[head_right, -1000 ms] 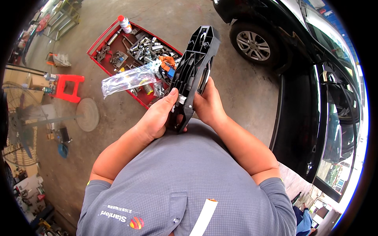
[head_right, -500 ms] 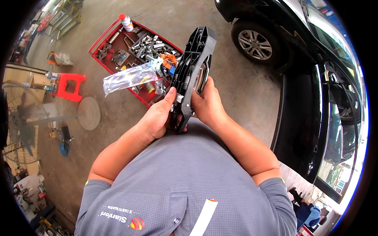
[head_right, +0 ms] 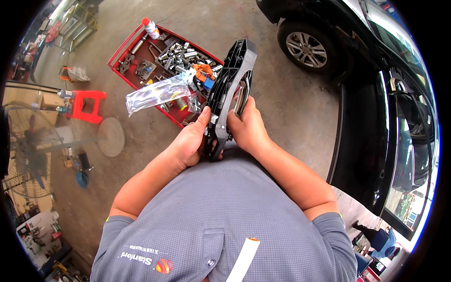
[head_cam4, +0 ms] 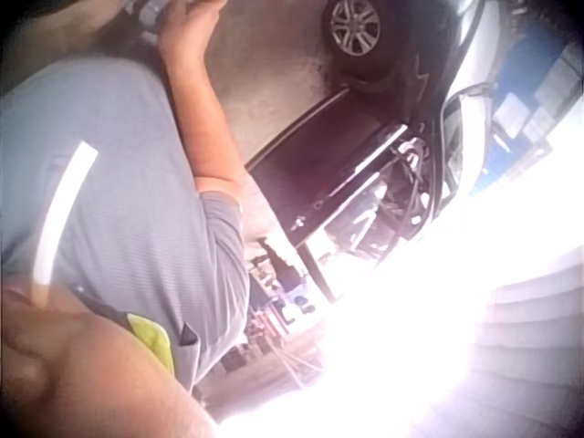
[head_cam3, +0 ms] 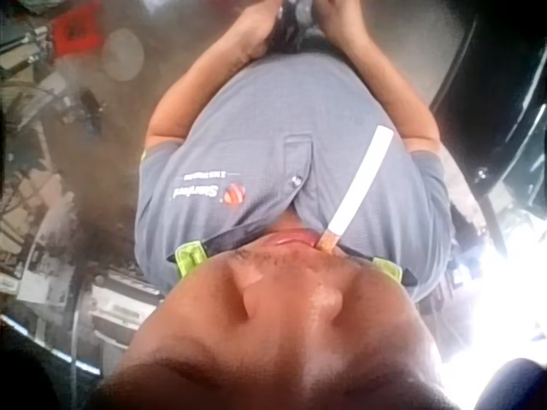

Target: The person removes a screw from a car door panel, retrieves a flashlight and screwdriver, and uses them to inspect and pry at the door handle area. They then unwrap a new door handle assembly and examine it closely.

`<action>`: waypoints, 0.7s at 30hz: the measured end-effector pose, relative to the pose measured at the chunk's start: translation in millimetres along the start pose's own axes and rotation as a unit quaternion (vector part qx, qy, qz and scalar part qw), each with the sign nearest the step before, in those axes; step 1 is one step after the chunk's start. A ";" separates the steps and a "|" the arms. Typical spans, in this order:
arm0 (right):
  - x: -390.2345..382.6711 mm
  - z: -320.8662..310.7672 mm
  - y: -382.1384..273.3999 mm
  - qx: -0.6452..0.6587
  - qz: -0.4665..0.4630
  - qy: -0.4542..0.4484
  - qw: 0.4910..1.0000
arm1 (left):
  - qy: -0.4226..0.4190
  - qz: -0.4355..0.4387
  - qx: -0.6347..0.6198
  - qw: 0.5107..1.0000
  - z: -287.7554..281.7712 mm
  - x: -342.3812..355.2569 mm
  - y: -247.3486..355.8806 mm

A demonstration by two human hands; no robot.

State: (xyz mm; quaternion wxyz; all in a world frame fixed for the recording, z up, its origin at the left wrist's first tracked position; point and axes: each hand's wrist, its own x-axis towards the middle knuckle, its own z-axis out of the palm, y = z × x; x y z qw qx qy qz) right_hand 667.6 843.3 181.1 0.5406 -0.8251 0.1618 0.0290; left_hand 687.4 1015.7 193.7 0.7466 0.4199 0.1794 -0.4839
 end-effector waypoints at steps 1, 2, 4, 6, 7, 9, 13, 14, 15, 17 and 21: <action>-0.3 0.0 0.3 0.005 0.003 0.002 1.000 | 0.009 -0.006 0.000 1.000 2.1 -0.3 1.9; -0.6 0.5 0.2 0.011 0.005 0.004 1.000 | 0.018 -0.011 0.001 1.000 3.5 0.0 3.5; -0.6 1.8 0.0 0.029 0.013 0.010 0.999 | 0.015 -0.023 -0.008 1.000 3.2 2.4 7.3; 0.6 3.8 -0.8 0.055 0.024 0.017 0.998 | 0.001 -0.028 -0.019 0.999 0.0 5.0 9.5; 2.2 4.2 -2.6 0.067 0.023 0.019 0.997 | -0.013 -0.027 -0.025 0.999 -2.6 7.2 10.4; 5.2 4.9 -7.3 0.090 0.020 0.022 0.996 | -0.024 -0.025 -0.036 0.999 -2.2 6.5 12.4; 7.8 1.3 -16.9 0.195 0.019 0.002 0.981 | -0.060 -0.010 -0.024 0.998 -2.3 6.0 15.3; 9.1 -0.8 -16.1 0.229 0.006 -0.009 0.973 | -0.058 0.020 -0.027 0.998 -0.6 5.4 13.6; 10.9 -3.6 -13.2 0.264 -0.006 -0.020 0.964 | -0.056 0.049 -0.031 0.997 1.4 4.7 10.8; 15.6 -10.9 -10.1 0.312 -0.043 -0.043 0.948 | -0.083 0.101 -0.016 0.991 -4.0 8.1 4.1; 21.2 -23.0 -11.0 0.480 -0.072 -0.066 0.872 | -0.079 0.220 0.107 0.966 -2.1 5.1 2.1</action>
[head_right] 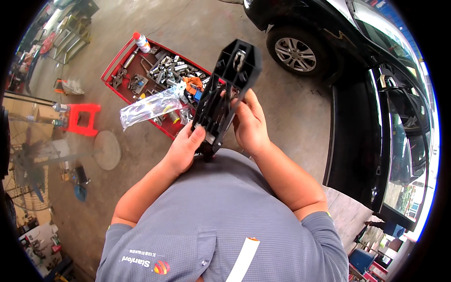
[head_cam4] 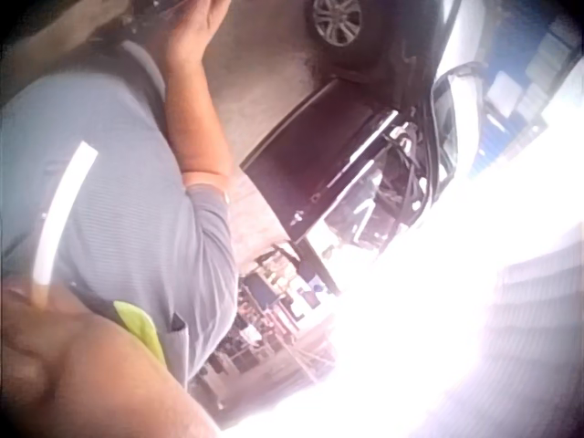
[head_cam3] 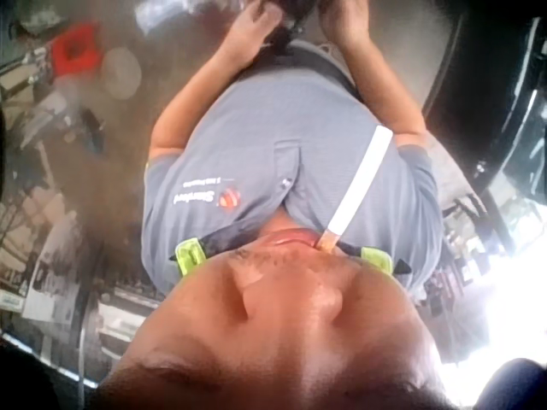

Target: The person removes a screw from a car door panel, retrieves a flashlight and screwdriver, and uses them to inspect and pry at the door handle area. They then unwrap a new door handle assembly and examine it closely.

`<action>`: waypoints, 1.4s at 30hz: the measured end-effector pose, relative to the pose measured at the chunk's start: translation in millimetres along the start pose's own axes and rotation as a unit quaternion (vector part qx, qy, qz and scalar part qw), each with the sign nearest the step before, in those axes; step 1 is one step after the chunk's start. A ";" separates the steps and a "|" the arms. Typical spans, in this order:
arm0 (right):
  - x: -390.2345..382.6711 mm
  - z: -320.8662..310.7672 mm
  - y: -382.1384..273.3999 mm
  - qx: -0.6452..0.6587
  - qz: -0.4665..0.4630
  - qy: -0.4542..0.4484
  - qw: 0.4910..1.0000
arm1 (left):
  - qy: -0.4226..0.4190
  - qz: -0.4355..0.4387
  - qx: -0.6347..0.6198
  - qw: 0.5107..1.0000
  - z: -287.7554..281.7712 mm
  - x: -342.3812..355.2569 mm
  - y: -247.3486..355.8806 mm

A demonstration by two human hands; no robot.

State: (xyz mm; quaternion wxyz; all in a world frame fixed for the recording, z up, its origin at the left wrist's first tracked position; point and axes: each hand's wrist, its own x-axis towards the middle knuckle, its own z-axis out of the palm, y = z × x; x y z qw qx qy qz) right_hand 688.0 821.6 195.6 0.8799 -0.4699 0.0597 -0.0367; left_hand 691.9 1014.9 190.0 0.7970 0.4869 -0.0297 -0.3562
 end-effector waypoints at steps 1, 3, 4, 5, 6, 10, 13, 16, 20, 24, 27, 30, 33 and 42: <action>1.9 3.2 -6.1 -0.007 -0.012 -0.020 1.000 | 0.002 0.016 0.024 1.000 -0.7 0.2 -1.3; 4.0 13.4 -20.5 -0.023 -0.036 -0.060 0.997 | 0.005 0.050 0.070 0.996 -6.0 1.8 -11.0; 3.6 14.8 -21.9 0.015 -0.024 -0.051 0.998 | -0.005 0.045 0.074 0.996 -9.0 3.0 -11.9; 4.1 17.4 -25.9 0.025 -0.048 -0.077 0.996 | -0.003 0.055 0.059 0.997 -8.3 2.8 -13.3; 4.6 21.6 -32.4 0.035 -0.072 -0.102 0.992 | -0.001 0.065 0.043 0.997 -6.7 2.1 -13.2; 5.1 25.4 -37.2 -0.002 -0.121 -0.117 0.986 | -0.009 0.078 0.046 0.996 -10.8 5.0 -16.1; 5.6 28.2 -38.1 -0.050 -0.145 -0.117 0.981 | -0.008 0.071 0.077 0.994 -10.9 4.5 -12.3; 12.7 28.1 -36.7 -0.080 -0.160 -0.113 0.977 | -0.002 0.072 0.103 0.992 -7.7 2.6 -8.0; 22.1 20.8 -36.9 -0.059 -0.110 -0.096 0.987 | 0.005 0.063 0.131 0.989 -8.9 2.2 -6.5; 24.7 19.6 -36.5 -0.043 -0.075 -0.073 0.994 | 0.010 0.053 0.125 0.991 -9.3 0.8 -7.5; 25.7 20.3 -35.5 -0.035 -0.063 -0.063 0.995 | 0.008 0.039 0.129 0.991 -10.8 0.6 -6.8; 26.8 22.3 -36.2 -0.034 -0.057 -0.061 0.996 | 0.014 0.054 0.123 0.991 -9.1 1.0 -6.9; 28.9 22.5 -34.8 -0.043 -0.061 -0.054 0.996 | 0.015 0.053 0.134 0.989 -11.8 2.7 -7.9; 33.1 42.7 -35.9 -0.465 -0.188 -0.018 0.865 | 0.051 0.170 0.185 0.967 -5.8 3.0 16.4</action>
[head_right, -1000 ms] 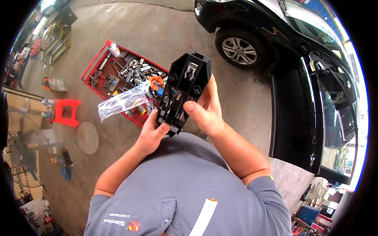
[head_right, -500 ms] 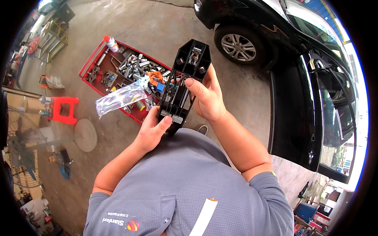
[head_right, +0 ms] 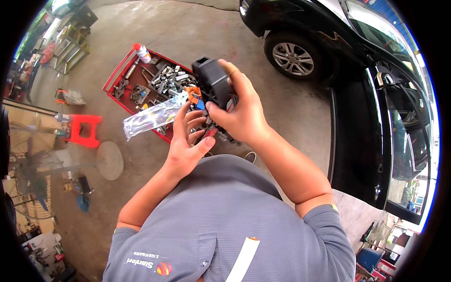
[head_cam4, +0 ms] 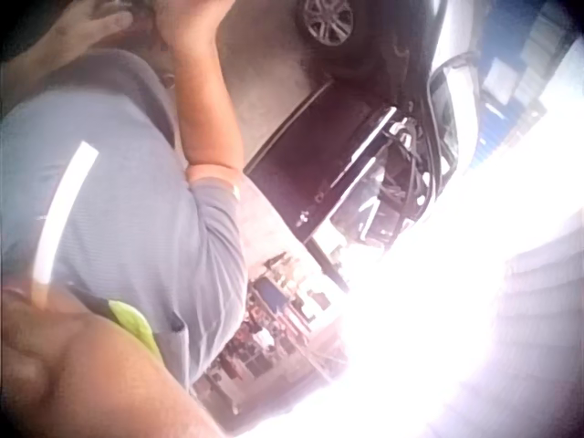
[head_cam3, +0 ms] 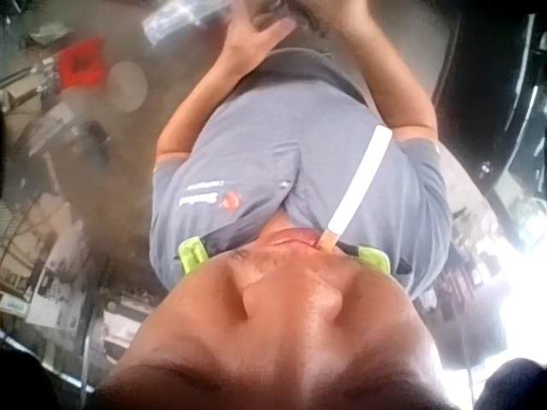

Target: The person removes a screw from a car door panel, retrieves a flashlight and screwdriver, and uses them to inspect and pry at the door handle area. They then unwrap a new door handle assembly and examine it closely.

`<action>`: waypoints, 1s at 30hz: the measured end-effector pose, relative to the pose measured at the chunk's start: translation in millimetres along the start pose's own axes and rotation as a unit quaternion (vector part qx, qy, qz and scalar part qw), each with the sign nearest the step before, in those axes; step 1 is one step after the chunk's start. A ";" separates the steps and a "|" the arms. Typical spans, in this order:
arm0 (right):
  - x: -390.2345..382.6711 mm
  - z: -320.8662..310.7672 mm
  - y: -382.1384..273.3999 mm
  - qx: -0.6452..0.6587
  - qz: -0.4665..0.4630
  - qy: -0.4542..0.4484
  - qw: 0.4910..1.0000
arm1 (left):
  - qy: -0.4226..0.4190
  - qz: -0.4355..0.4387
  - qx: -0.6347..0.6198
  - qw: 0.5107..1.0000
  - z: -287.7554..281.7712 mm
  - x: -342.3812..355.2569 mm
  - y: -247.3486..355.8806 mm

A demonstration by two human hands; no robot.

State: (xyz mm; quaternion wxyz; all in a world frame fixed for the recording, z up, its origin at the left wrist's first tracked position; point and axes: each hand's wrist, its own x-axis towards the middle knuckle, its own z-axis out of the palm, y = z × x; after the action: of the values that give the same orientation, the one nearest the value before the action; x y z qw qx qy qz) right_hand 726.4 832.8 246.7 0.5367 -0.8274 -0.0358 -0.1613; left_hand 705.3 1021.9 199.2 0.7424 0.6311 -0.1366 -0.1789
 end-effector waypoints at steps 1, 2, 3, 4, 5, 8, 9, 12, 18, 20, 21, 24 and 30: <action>2.4 -0.3 -21.7 -0.060 -0.032 -0.025 0.997 | 0.001 0.013 -0.031 0.999 0.4 1.4 4.0; 3.4 -0.1 -28.1 -0.110 -0.054 -0.049 0.991 | -0.011 0.020 -0.072 0.997 -0.7 3.2 4.6; 3.4 0.7 -30.9 -0.159 -0.076 -0.073 0.982 | -0.010 0.036 -0.102 0.994 -0.1 4.7 7.5; 1.9 2.2 -32.6 -0.174 -0.098 -0.073 0.977 | -0.010 0.051 -0.134 0.990 2.3 6.3 12.1; -0.2 4.2 -34.0 -0.189 -0.119 -0.072 0.972 | -0.010 0.067 -0.166 0.984 2.2 8.0 15.8; -2.7 5.9 -36.3 -0.210 -0.186 -0.081 0.956 | -0.012 0.088 -0.220 0.971 1.3 13.5 21.1; -3.5 6.2 -36.4 -0.213 -0.208 -0.085 0.951 | -0.008 0.091 -0.243 0.966 2.2 13.7 21.9; -9.0 7.7 -36.3 -0.253 -0.274 -0.106 0.922 | 0.002 0.081 -0.279 0.957 -2.6 12.0 13.6; -14.2 -2.0 -29.3 -0.187 -0.248 -0.126 0.942 | 0.017 0.115 -0.226 0.967 -8.5 2.1 9.1; -17.1 -9.8 -24.2 -0.195 -0.207 -0.124 0.951 | 0.021 0.136 -0.193 0.971 -12.0 0.9 10.0; -18.6 -14.2 -20.8 -0.199 -0.186 -0.124 0.954 | 0.023 0.146 -0.177 0.973 -14.2 0.4 10.6; -24.4 -22.5 -7.7 -0.197 -0.161 -0.123 0.959 | 0.032 0.146 -0.160 0.976 -15.6 -0.5 7.9; -24.4 -33.5 10.4 -0.215 -0.147 -0.080 0.962 | 0.031 0.133 -0.223 0.965 -11.5 2.7 2.5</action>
State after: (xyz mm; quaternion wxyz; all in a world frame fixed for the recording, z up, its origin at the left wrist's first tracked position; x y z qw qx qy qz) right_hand 698.2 801.1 242.6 0.3118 -0.9192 -0.1646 -0.1754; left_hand 712.9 1031.3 199.7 0.8853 0.4307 -0.1532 -0.0849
